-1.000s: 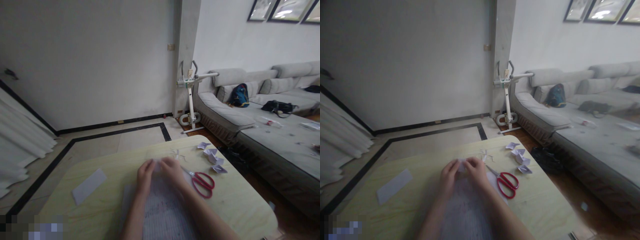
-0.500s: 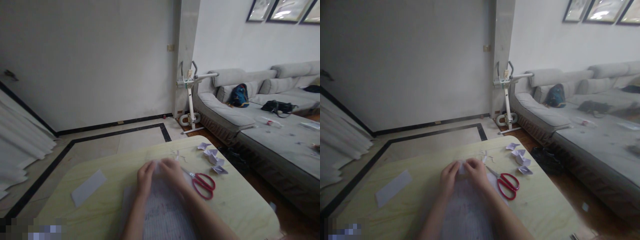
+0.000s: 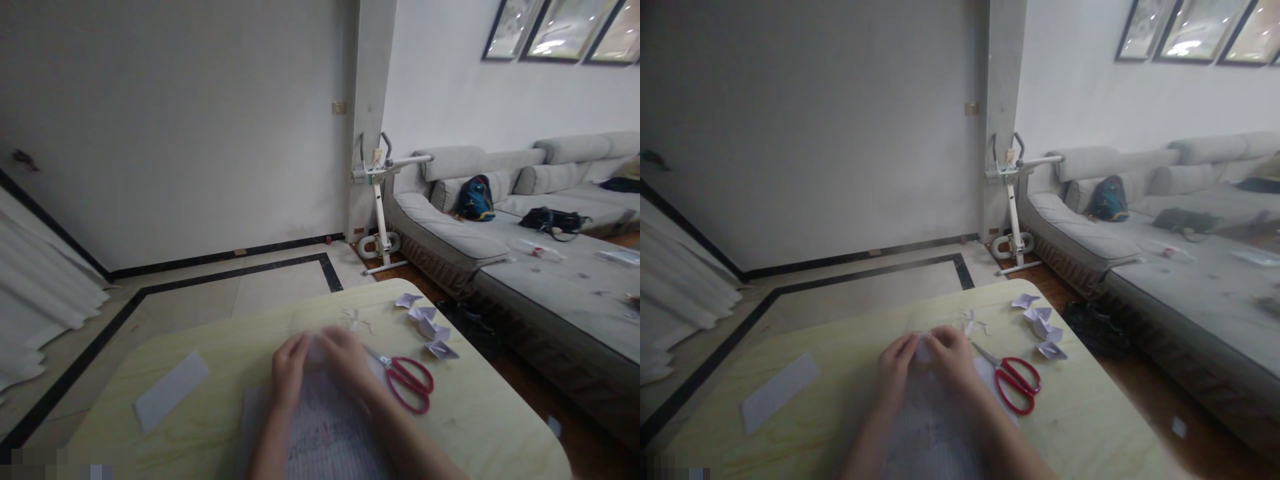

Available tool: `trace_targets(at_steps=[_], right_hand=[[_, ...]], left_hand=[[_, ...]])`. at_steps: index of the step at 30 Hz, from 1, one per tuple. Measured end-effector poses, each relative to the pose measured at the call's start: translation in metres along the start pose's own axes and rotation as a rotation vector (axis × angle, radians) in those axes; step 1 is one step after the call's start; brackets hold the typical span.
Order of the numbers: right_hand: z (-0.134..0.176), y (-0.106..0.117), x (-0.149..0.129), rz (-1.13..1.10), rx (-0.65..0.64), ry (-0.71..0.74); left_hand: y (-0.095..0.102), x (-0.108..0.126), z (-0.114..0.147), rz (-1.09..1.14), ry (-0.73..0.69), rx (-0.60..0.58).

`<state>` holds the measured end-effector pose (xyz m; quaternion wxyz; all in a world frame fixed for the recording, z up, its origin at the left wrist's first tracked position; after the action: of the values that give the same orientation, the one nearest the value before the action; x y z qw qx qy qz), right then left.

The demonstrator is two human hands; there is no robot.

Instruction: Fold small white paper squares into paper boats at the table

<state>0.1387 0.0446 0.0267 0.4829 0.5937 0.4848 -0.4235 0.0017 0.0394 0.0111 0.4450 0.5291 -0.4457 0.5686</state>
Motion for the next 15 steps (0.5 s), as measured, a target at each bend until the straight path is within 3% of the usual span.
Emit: trace_targets(at_steps=[15], right_hand=[[-0.0004,0.0008,0.0,-0.003,0.006,0.025]], left_hand=[[0.0006,-0.0018,-0.0007,-0.021,-0.021,-0.011]])
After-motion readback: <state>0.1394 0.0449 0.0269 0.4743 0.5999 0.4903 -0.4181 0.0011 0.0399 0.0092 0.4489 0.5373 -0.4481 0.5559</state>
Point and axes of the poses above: each hand's wrist, its own z-axis away from the middle knuckle, its own y-axis out of the back of the hand, x = y × z, the point moved 4 cm from there along -z, towards the middle knuckle, and after that the axes turned 2 degrees about y, right-handed, at the moved point
